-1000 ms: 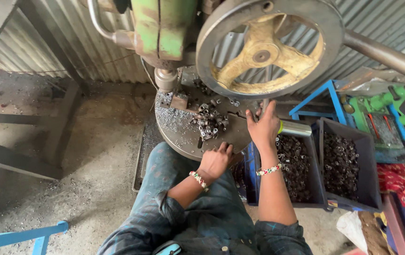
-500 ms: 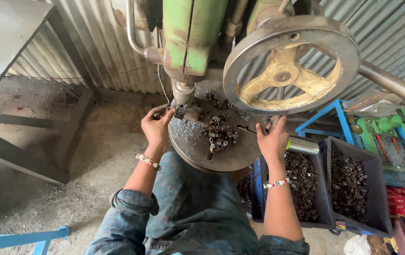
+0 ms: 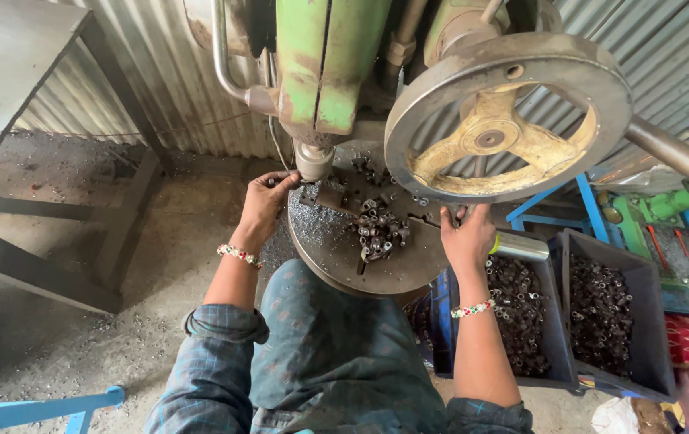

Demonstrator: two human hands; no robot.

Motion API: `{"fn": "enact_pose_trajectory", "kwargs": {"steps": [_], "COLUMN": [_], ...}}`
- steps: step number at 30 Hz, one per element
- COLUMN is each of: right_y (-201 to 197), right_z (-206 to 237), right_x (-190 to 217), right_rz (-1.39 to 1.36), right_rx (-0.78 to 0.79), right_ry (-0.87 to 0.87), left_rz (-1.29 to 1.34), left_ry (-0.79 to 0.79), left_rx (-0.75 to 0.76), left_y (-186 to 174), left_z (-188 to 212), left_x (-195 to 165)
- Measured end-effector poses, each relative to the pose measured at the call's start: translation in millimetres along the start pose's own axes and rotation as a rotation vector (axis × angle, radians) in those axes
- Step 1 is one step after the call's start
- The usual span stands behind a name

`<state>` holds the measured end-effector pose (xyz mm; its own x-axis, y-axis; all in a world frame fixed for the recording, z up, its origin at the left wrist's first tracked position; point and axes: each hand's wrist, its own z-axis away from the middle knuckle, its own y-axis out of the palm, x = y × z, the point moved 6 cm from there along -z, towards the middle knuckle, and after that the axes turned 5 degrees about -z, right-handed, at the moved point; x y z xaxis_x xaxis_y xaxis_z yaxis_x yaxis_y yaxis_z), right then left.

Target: The person sits at a drill press and repeatedly picks small metal fittings from the machine table, holds each under the spinning drill bit to drill it, then drops the finished piece into a bin beside the machine. A second person occasionally reaches into the bins of parts at the side.

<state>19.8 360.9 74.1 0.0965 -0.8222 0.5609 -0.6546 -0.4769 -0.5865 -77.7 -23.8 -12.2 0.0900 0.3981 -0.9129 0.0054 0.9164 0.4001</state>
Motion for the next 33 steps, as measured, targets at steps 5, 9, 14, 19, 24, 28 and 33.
{"fn": "enact_pose_trajectory", "kwargs": {"steps": [5, 9, 14, 19, 24, 28, 33], "right_y": [14.2, 19.2, 37.7, 70.5, 71.5, 67.7, 50.8], "right_z": [-5.3, -2.4, -20.9, -79.9, -137.7, -149.9, -75.9], "right_x": [-17.5, -27.6, -27.1, -13.8, 5.5, 18.4, 9.5], "right_rz": [-0.009, 0.096, 0.098, 0.125, 0.112, 0.115, 0.141], "right_rx": [-0.020, -0.020, -0.002, 0.096, 0.035, 0.052, 0.053], "right_ry": [-0.026, -0.068, -0.111, -0.071, -0.039, -0.026, -0.100], "left_rz": [0.008, 0.030, -0.028, 0.064, 0.043, -0.010, 0.098], "left_ry": [0.019, 0.046, 0.030, 0.053, 0.035, 0.025, 0.080], "left_rx": [-0.142, -0.195, -0.192, -0.171, -0.185, -0.167, -0.187], "left_y": [-0.2, 3.4, -2.1, -1.2, 0.4, 5.5, -6.3], "left_z": [4.9, -17.5, -30.1, -25.9, -29.1, -16.6, 5.2], "left_x": [10.8, 22.1, 27.4, 28.8, 22.0, 15.1, 1.3]}}
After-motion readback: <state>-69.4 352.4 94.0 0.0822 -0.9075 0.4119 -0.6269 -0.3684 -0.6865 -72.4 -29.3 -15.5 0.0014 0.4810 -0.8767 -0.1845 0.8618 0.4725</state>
